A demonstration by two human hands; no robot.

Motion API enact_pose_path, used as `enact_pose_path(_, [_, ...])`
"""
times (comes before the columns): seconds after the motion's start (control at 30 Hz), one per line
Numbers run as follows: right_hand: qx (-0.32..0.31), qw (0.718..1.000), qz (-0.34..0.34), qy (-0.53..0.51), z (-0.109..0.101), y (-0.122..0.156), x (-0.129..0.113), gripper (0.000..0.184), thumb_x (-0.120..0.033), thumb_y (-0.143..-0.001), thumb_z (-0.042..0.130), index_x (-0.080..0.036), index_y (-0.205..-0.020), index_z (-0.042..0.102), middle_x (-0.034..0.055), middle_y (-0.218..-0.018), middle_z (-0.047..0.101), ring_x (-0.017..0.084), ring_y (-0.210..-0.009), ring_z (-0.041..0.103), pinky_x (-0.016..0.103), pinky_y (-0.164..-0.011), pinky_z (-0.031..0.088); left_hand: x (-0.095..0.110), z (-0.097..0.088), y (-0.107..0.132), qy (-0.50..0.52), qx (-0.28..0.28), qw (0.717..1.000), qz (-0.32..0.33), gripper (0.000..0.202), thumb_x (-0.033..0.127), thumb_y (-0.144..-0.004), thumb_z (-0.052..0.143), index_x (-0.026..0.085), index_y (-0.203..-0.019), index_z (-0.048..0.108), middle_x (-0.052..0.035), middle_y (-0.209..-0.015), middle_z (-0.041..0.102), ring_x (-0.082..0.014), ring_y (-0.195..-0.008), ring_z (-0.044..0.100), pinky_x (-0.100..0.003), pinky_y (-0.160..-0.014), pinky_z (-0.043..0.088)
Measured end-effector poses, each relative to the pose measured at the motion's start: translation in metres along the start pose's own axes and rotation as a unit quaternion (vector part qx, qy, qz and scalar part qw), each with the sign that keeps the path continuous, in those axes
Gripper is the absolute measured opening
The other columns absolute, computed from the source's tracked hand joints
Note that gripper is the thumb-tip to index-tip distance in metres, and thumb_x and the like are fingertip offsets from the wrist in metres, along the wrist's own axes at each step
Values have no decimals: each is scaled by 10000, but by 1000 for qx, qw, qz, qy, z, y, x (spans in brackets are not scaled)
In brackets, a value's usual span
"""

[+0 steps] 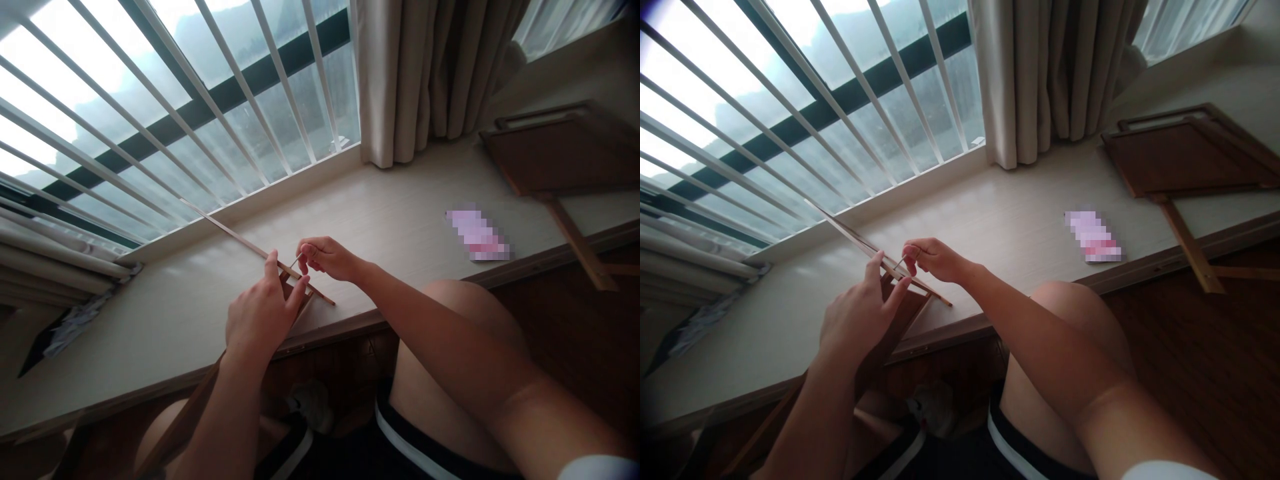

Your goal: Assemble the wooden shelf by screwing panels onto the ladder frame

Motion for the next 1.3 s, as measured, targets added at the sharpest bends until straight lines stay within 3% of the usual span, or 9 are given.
enact_pose_path(0.23, [21, 999, 18, -27, 0, -1, 2, 526, -536, -921, 440, -132, -599, 536, -20, -483, 501, 62, -437, 412, 191, -445, 313, 0, -1, 1, 4, -2, 1000, 5, 716, 649, -886, 199, 227, -1464, 222, -142, -970, 706, -326, -846, 670, -393, -717, 459])
enact_pose_path(0.43, [25, 996, 70, -55, -2, -3, 10, 536, -542, -900, 486, -107, -601, 578, -42, -383, 438, 58, -349, 388, 187, -374, 251, -2, 2, 1, -1, -2, 1000, 1, 727, 653, -882, 210, 225, -1469, 210, -140, -946, 707, -325, -843, 668, -388, -716, 458])
enact_pose_path(0.57, [-4, 995, 78, -67, 1, -2, 10, 539, -552, -907, 466, -119, -594, 538, -30, -428, 476, 57, -375, 401, 183, -382, 277, -2, 2, 0, 7, -1, 1000, 7, 719, 653, -882, 210, 231, -1464, 213, -136, -959, 707, -320, -839, 670, -381, -713, 456])
enact_pose_path(0.77, [33, 997, 52, -37, -2, 0, 3, 491, -533, -910, 476, -130, -634, 524, -37, -480, 485, 57, -427, 411, 180, -426, 321, -2, 3, -3, 5, 4, 1000, 6, 730, 665, -876, 210, 229, -1462, 217, -141, -966, 706, -327, -855, 667, -381, -710, 452])
enact_pose_path(1.13, [17, 999, 24, -34, -1, -1, 0, 343, -405, -943, 476, -139, -732, 532, -40, -556, 527, 53, -442, 412, 171, -428, 327, -1, 3, -2, 2, 3, 1000, 5, 739, 669, -875, 205, 227, -1467, 221, -140, -962, 705, -326, -860, 666, -381, -719, 453])
enact_pose_path(1.3, [18, 999, 19, -46, -1, -1, 3, 366, -443, -932, 485, -139, -734, 539, -37, -549, 535, 55, -435, 414, 172, -420, 322, 0, 2, -3, -3, 3, 1000, 3, 740, 671, -873, 197, 229, -1467, 223, -143, -959, 705, -326, -854, 667, -382, -711, 456])
Point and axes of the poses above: each hand's wrist, its own y-axis away from the middle knuckle, its own z-axis out of the palm, x = y × z, the point moved 7 cm from there along -y, towards the middle knuckle
